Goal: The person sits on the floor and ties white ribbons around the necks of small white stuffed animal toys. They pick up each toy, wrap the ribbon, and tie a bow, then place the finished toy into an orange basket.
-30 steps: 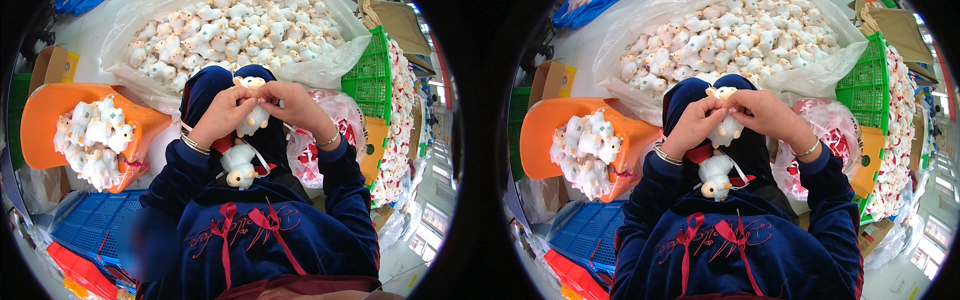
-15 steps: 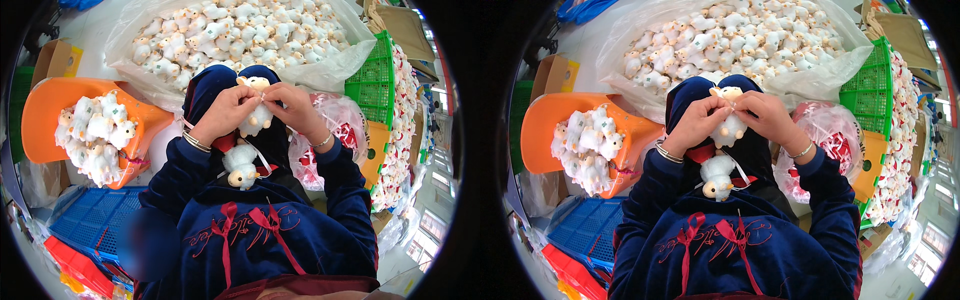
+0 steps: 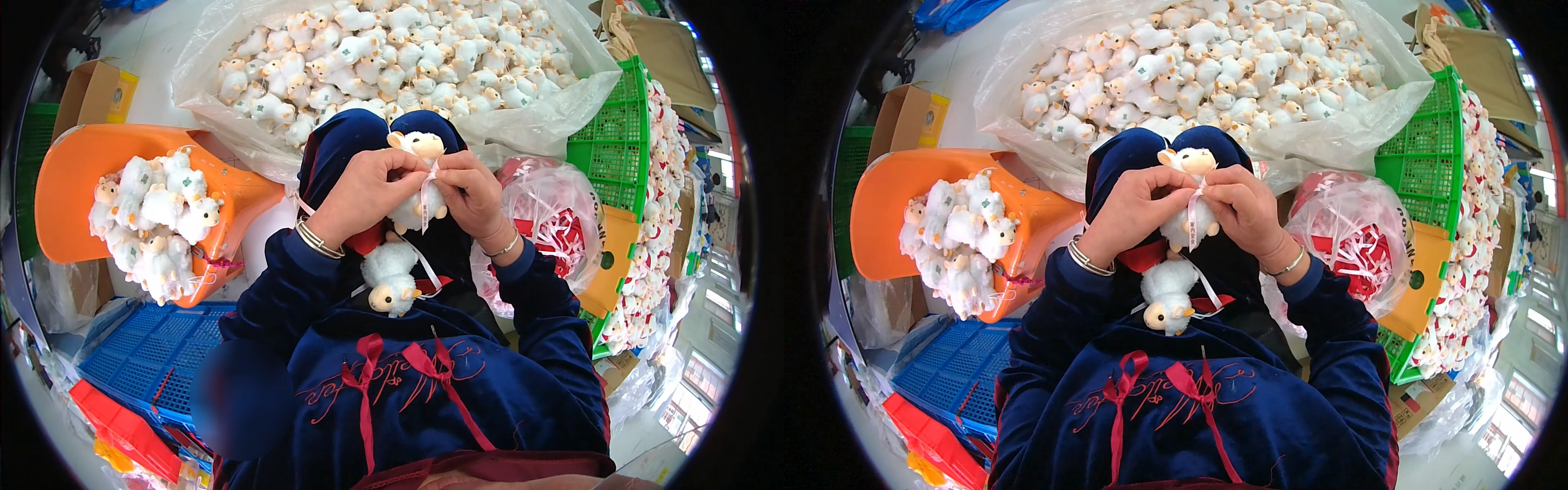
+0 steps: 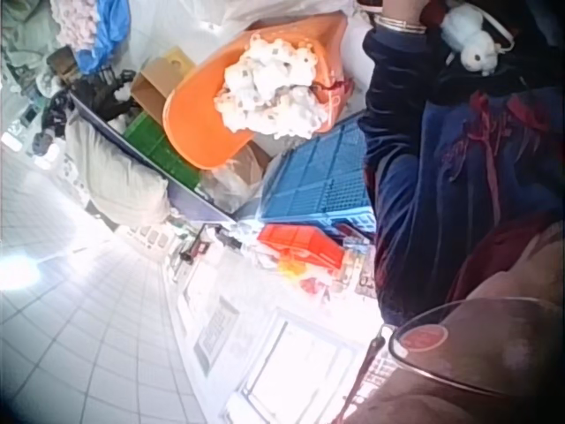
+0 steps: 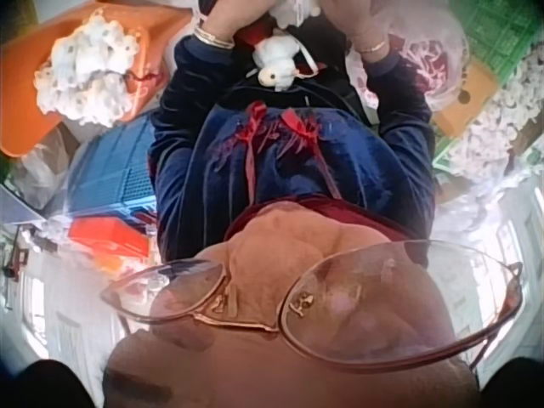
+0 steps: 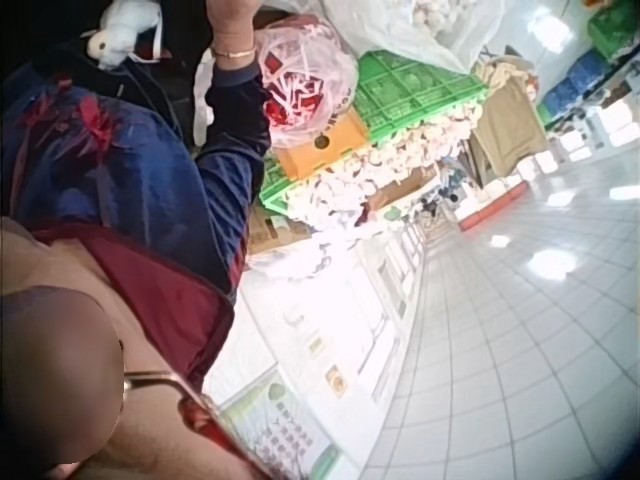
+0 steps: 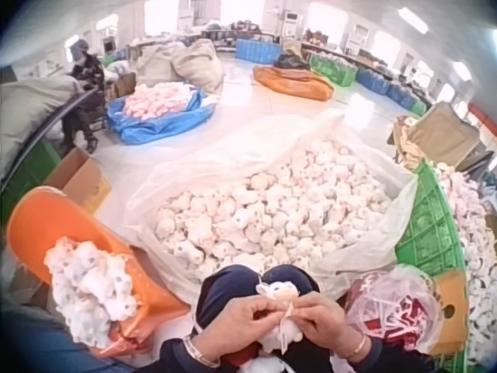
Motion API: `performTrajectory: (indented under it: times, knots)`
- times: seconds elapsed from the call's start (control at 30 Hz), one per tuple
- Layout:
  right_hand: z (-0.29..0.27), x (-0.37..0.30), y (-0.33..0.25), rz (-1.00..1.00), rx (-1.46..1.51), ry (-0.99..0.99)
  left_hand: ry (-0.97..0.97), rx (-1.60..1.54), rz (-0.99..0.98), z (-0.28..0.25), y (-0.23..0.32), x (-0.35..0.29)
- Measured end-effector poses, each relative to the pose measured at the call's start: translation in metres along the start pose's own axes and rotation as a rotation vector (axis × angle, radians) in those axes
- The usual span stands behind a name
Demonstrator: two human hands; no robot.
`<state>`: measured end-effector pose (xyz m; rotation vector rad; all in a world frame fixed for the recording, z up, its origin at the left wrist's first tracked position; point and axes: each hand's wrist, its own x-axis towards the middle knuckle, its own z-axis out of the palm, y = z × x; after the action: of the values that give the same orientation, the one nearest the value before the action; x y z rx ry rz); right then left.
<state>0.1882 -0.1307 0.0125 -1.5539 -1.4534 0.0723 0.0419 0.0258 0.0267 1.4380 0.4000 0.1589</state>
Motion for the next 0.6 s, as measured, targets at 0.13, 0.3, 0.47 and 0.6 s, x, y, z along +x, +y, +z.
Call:
performTrajectory:
  times: [0.13,0.3,0.47,0.6]
  knots:
    - [-0.0005,-0.0013,0.0013,-0.008,0.012,0.000,-0.033,0.000,0.015,-0.0025,0.0004,0.0025]
    - [0.0000,-0.0004,0.0013,-0.012,0.034,-0.007,-0.054,0.005,0.029,-0.0048,-0.0005,0.0037]
    - [0.0003,-0.0008,0.0007,-0.015,0.008,-0.013,0.001,0.130,0.088,-0.0025,-0.0004,0.0036]
    - [-0.0001,-0.0028,-0.0001,-0.013,-0.019,0.001,-0.014,-0.014,0.043,-0.0027,-0.0044,0.0055]
